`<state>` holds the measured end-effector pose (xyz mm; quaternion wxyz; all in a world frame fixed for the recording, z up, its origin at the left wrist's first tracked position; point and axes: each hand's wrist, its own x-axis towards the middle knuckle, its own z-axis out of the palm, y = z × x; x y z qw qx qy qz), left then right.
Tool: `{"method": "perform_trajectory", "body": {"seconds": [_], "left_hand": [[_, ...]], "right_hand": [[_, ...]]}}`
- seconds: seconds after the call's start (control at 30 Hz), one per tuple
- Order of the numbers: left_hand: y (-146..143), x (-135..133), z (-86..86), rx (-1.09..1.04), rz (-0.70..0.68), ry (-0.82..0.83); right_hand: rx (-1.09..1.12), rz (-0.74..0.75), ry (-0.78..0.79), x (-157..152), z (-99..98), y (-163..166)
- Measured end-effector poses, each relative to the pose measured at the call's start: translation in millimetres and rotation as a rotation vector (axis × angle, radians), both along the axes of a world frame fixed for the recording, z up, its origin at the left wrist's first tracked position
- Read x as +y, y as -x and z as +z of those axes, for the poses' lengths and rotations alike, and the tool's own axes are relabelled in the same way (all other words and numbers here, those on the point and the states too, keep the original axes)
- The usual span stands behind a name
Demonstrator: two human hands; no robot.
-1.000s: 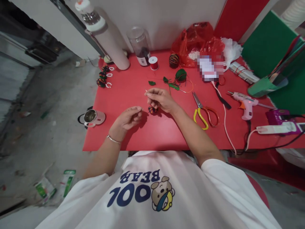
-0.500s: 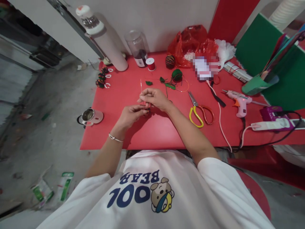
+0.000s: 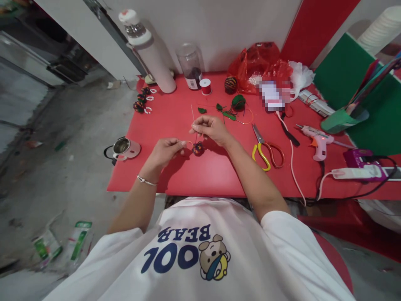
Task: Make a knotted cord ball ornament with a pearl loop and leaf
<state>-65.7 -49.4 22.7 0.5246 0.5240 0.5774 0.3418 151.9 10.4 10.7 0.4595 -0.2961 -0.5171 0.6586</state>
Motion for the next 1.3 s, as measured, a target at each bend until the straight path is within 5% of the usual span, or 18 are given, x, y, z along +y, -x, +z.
{"method": "perform_trajectory", "body": {"seconds": [0.17,0.37,0.67,0.8,1.3], "left_hand": [[-12,5,-6.1,-0.3,-0.014,0.129],[-25,7,-5.9,-0.286,-0.133,0.152],[-27,5,-10.1,0.438,-0.043,-0.503],[-23,4,-15.6,0.552,-0.018,-0.614],[-16,7,-28.7,0.285,0.105,-0.412]], "right_hand": [[-0.02,0.051,-0.024,-6,5.0,4],[-0.036,0.02,-0.037,-11,7.8,7],[-0.051,-0.119,0.01,-7,-8.2,16],[-0.008,-0.134,0.086,-5,-19.4,21],[-0.078,-0.092,0.184,-9,-23.5,22]]}}
